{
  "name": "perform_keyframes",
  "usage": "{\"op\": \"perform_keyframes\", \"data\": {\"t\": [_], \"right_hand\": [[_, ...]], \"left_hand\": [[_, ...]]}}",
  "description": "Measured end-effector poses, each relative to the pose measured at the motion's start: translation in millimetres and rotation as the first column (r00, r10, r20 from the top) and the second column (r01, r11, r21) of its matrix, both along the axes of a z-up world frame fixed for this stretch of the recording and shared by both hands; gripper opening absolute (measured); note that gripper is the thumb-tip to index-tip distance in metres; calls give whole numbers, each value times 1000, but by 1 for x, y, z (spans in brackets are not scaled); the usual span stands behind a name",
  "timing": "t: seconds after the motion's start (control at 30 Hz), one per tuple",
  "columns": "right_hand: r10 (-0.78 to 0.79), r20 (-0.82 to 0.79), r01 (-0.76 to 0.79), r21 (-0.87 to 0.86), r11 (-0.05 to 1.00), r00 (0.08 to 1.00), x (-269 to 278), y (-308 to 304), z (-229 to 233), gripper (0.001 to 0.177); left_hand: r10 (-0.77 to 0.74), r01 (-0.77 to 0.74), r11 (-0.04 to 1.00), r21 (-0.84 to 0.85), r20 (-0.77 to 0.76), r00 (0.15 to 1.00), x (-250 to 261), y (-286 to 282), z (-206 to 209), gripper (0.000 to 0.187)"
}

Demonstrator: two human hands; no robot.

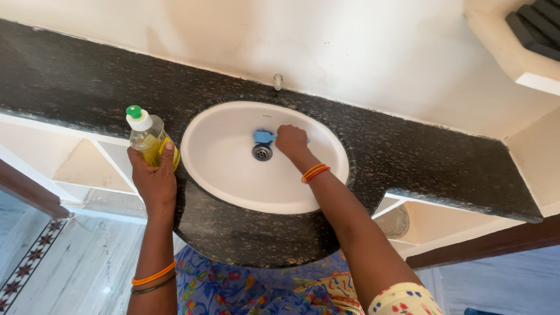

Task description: The person scrubs a white bathroom sink with a blue brush while holding a bottle of yellow liquid soap. They repeatedly apply soap to the brush and scrub the sink basin and surrounding countertop.

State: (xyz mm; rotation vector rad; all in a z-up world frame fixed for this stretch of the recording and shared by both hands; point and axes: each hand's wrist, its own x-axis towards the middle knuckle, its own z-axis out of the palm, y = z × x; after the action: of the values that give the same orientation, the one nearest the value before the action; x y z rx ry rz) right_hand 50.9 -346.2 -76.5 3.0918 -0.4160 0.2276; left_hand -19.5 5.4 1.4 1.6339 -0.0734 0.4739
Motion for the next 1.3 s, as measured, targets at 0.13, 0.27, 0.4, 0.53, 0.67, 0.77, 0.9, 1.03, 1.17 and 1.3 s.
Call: {"op": "perform_keyframes", "data": {"t": [0.13, 0.27, 0.4, 0.53, 0.67, 0.77, 0.9, 1.03, 1.17, 1.3], "right_hand": [[-40, -187, 14, -142, 990, 982, -3, -17, 19, 16], [49, -88, -56, -86, 995, 995, -3, 4, 10, 16], [225, -5, -223, 103, 969, 974, 9, 46, -15, 19], [330, 29, -331, 105, 938, 943, 7, 41, -33, 19], [114, 6, -113, -104, 988, 993, -1, -4, -4, 17], [15, -161, -46, -188, 981, 987, -23, -14, 25, 18], [-10, -476, -157, -311, 937, 879, -62, 2, 70, 20], [92, -666, -288, -191, 938, 741, -81, 27, 103, 17], [507, -502, -195, 549, 813, 700, -64, 45, 86, 26], [374, -397, 56, 745, 664, 838, -39, 30, 26, 25]], "left_hand": [[-1, 1, 1000, 3, -35, 999, 0, 0, 1, 49], [-16, 16, 1000, 10, -5, 1000, 0, -2, 1, 49], [7, -5, 999, 44, -27, 1000, 2, -3, 1, 50], [-18, 18, 1000, 25, 20, 1000, 1, -3, -4, 50], [-29, 28, 999, 19, 39, 999, 1, -2, -1, 49], [-26, 26, 999, 26, -8, 1000, 1, -1, -2, 51], [-38, 38, 999, 18, 24, 999, 1, -1, -3, 51], [-27, 27, 999, 19, 10, 1000, 1, -1, -2, 51], [-24, 24, 999, 26, 25, 999, 1, -2, -3, 50], [-7, 7, 999, 51, -11, 1000, 2, -2, -2, 49]]}}
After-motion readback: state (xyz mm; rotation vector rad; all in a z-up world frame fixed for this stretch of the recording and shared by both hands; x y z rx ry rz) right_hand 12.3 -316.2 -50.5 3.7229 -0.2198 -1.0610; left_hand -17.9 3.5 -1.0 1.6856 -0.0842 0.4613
